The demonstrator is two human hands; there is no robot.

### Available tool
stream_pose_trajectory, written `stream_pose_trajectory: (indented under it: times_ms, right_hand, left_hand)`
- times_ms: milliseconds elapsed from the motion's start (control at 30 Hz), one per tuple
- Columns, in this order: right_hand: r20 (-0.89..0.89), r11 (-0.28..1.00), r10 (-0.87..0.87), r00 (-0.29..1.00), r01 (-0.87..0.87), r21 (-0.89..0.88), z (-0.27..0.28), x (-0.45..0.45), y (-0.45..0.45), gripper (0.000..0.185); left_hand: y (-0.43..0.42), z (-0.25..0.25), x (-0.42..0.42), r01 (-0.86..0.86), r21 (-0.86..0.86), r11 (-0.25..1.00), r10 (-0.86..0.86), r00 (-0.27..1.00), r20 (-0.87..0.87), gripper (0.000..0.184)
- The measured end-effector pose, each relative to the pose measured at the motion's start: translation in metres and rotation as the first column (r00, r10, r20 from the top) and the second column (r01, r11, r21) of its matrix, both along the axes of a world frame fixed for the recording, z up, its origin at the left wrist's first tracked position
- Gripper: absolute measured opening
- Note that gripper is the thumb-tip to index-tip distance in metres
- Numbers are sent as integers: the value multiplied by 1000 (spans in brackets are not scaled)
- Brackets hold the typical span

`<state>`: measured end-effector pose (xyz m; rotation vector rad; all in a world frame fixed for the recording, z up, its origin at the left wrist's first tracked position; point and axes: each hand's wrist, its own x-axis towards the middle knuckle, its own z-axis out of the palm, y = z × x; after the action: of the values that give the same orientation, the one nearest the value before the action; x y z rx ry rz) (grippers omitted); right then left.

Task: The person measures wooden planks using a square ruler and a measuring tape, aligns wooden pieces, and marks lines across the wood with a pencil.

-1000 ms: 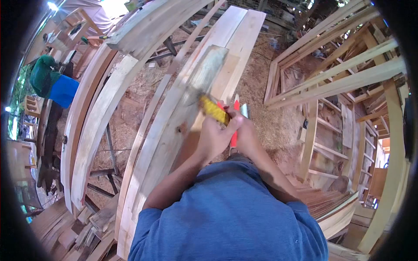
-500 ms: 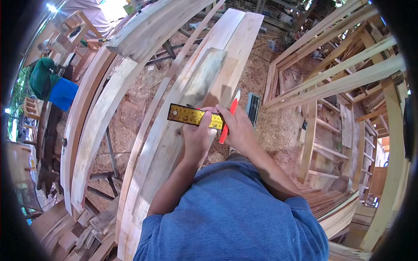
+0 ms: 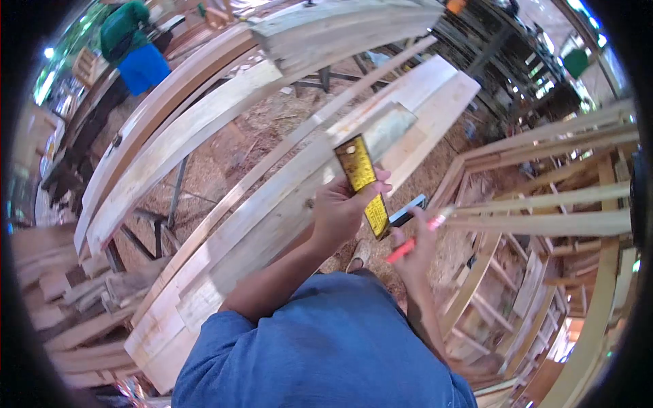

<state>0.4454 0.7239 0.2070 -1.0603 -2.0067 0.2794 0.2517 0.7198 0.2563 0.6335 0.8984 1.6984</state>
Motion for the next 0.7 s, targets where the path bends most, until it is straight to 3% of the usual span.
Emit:
stream_pose_trajectory:
  times_ms: [67, 100, 167, 200, 233, 300, 367, 400, 433, 467, 500, 567, 600, 667, 700]
  right_hand:
    - [71, 986, -167, 983, 167, 11, 1, 31, 6, 48]
    - [17, 922, -316, 949, 311, -231, -1, 63, 9, 45]
    - [49, 837, -522, 851, 523, -161, -54, 189, 14, 37]
    - [283, 622, -719, 634, 770, -143, -52, 251, 4, 31]
    - [524, 369, -772, 361, 925, -93, -49, 312, -5, 29]
    - [573, 267, -808, 135, 952, 151, 2, 361, -66, 28]
    - [623, 44, -688, -373, 835, 549, 24, 400, -143, 33]
    - [649, -38, -617, -445, 841, 540, 34, 414, -173, 37]
    - [679, -115, -530, -507, 837, 535, 44, 427, -204, 41]
    - [760, -222, -516, -396, 918, 328, 53, 435, -229, 46]
    - [652, -206, -675, -346, 937, 283, 56, 415, -250, 44]
    - [583, -267, -736, -343, 939, 215, 46, 410, -299, 45]
    - [645, -362, -654, -396, 912, 193, 36, 421, -321, 48]
    - [811, -454, -449, -375, 878, 155, 34, 426, -337, 46]
    - [813, -475, -433, -390, 865, 162, 34, 428, -337, 46]
  left_hand:
    - [2, 3, -6, -4, -36, 999, 4, 1000, 0, 24]
    - [5, 6, -10, -46, -18, 999, 44, 995, -95, 22]
    - [10, 4, -18, -89, 0, 996, 89, 993, -79, 21]
    - [11, 2, -22, -104, 3, 995, 104, 992, -69, 20]
    - [14, -1, -27, -112, -20, 993, 109, 987, -115, 21]
    - [21, -11, -33, -117, 22, 993, 117, 993, -13, 19]
    - [27, -30, -38, -155, -29, 988, 155, 988, 10, 20]
    - [31, -39, -41, -122, -25, 992, 123, 989, 82, 19]
    - [35, -49, -42, -95, -27, 995, 98, 986, 135, 17]
    - [38, -58, -43, -87, -30, 996, 92, 979, 185, 15]
    - [40, -67, -43, -67, -70, 995, 80, 975, 209, 14]
    - [42, -85, -40, -36, -155, 987, 76, 962, 262, 13]
    - [39, -93, -38, -14, -164, 986, 53, 971, 233, 13]
    - [37, -103, -34, 31, -182, 983, 1, 985, 174, 13]
    - [34, -101, -31, 48, -227, 973, -14, 989, 148, 13]
